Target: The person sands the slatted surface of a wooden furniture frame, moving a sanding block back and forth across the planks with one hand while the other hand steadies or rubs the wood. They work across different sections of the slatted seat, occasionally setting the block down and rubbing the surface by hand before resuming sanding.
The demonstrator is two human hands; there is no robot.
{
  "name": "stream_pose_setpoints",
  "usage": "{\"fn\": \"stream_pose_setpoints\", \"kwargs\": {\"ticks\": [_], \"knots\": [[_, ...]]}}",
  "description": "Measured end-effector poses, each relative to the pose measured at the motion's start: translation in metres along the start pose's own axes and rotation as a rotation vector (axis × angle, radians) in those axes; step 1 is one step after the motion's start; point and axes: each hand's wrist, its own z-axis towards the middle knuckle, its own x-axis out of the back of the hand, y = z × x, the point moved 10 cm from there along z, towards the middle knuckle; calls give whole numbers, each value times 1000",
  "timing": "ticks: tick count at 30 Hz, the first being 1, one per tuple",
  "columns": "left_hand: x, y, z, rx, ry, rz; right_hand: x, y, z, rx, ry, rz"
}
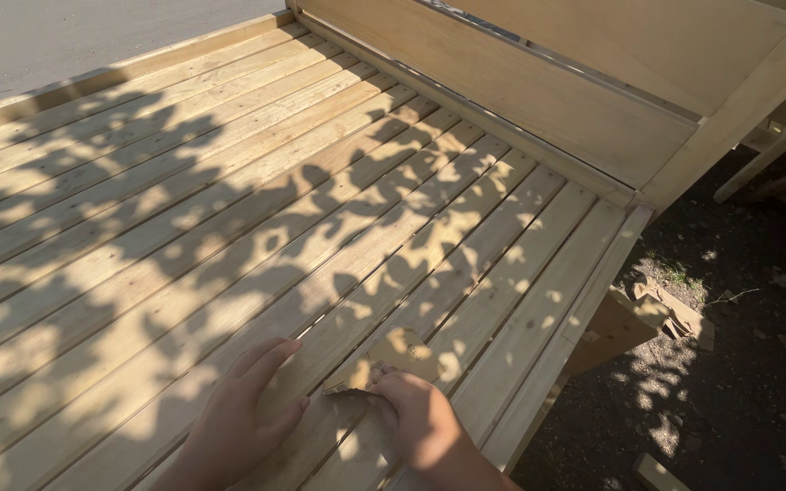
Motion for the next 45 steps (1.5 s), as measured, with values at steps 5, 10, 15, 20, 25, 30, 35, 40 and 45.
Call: {"fn": "stream_pose_setpoints", "kwargs": {"ticks": [5,10,15,20,25,30,35,40,45], "knots": [[-100,62,19,-119,-331,132,0,6,-6,-310,-249,513],[-119,74,14,-301,-170,105,60,37,-9,-306,-40,154],[-126,50,-11,-265,-61,142,126,63,-4,-285,235,-384],[-139,56,9,-290,-75,302,125,77,7,-436,128,-557],[-154,89,76,-297,-3,294,122,75,5,-549,54,-532],[-195,110,157,-399,-72,471,120,72,6,-559,24,-525],[-158,88,107,-372,30,197,117,73,8,-503,18,-598],[-115,4,-10,-231,-63,368,112,73,9,-481,-5,-636],[-125,12,12,-271,-69,360,111,74,11,-531,-42,-643]]}}
